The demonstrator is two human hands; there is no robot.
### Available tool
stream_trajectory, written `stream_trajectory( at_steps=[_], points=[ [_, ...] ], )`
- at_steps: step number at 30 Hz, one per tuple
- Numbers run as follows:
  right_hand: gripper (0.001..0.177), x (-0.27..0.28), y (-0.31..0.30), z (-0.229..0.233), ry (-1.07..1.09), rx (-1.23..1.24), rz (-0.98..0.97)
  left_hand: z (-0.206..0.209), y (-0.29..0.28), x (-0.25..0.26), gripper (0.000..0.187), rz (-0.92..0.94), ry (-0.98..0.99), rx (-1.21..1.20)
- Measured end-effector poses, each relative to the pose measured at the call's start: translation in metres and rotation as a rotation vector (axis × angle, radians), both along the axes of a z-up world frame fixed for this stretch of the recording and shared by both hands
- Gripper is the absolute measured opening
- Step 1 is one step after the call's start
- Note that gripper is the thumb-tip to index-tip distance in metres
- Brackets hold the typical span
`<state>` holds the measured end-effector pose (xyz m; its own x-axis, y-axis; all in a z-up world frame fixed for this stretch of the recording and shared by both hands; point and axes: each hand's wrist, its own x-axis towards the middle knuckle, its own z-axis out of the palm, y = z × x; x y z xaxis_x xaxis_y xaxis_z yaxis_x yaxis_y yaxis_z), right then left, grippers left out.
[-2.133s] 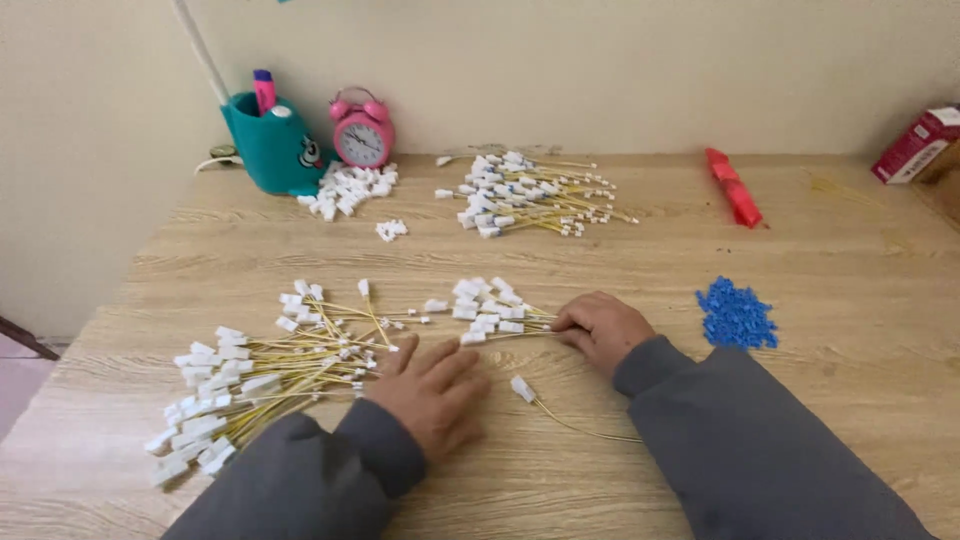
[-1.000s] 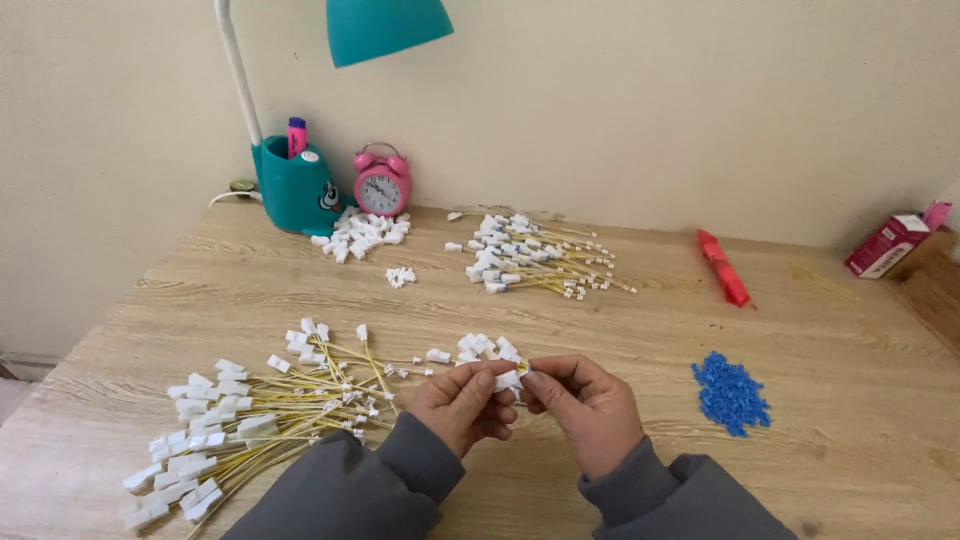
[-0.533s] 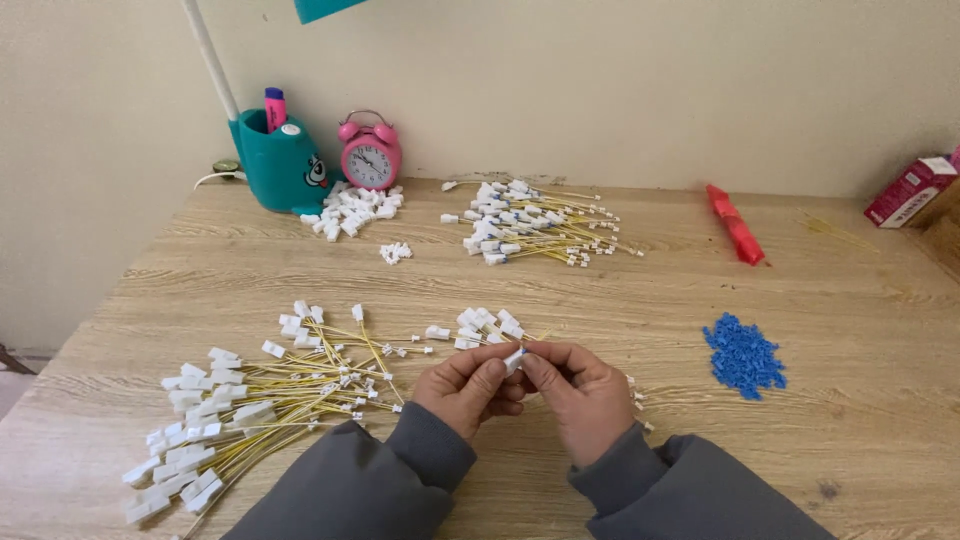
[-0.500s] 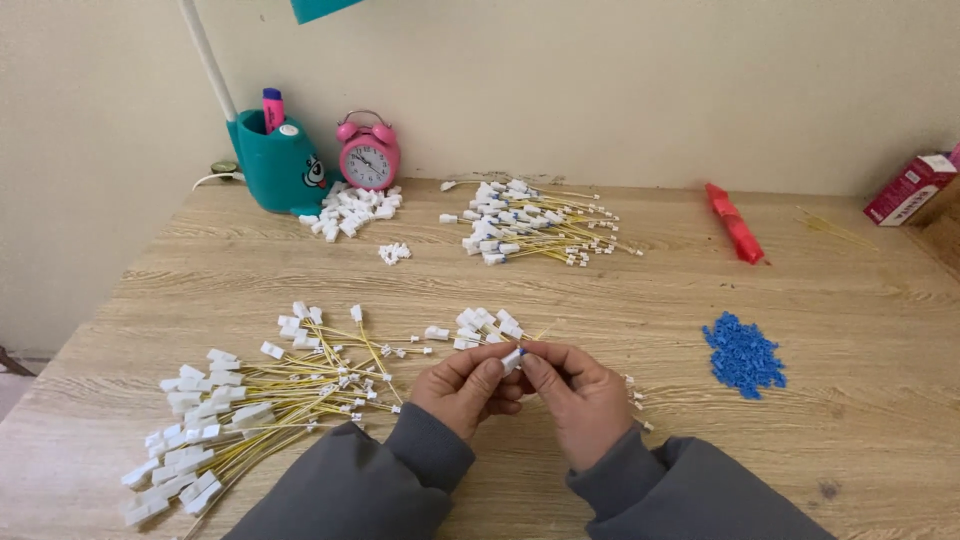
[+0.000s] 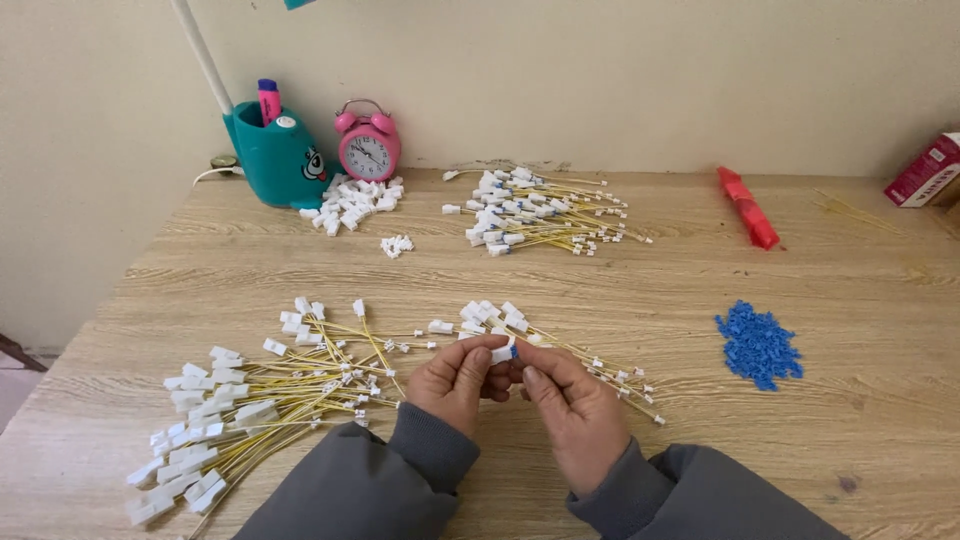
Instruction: Assembling small electronic connectors by manually inserting blue plastic components into white housings with attached wires.
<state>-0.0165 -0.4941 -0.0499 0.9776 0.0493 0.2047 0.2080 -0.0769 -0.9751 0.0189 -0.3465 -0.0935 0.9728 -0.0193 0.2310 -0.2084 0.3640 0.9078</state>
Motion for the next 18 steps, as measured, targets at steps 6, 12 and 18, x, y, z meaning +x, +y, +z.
stream_trajectory(
  at_steps=[6,12,18],
  points=[
    [0.03,0.002,0.004,-0.004,-0.189,-0.091,-0.051,-0.009,-0.003,0.004,0.029,-0.02,0.131,-0.095],
    [0.029,-0.004,0.009,0.001,-0.265,-0.169,-0.081,-0.006,-0.008,0.002,0.025,0.014,0.113,-0.114],
    [0.023,0.012,-0.006,0.031,-0.509,-0.547,-0.135,0.023,0.005,0.009,0.026,-0.046,0.163,0.045]
  ],
)
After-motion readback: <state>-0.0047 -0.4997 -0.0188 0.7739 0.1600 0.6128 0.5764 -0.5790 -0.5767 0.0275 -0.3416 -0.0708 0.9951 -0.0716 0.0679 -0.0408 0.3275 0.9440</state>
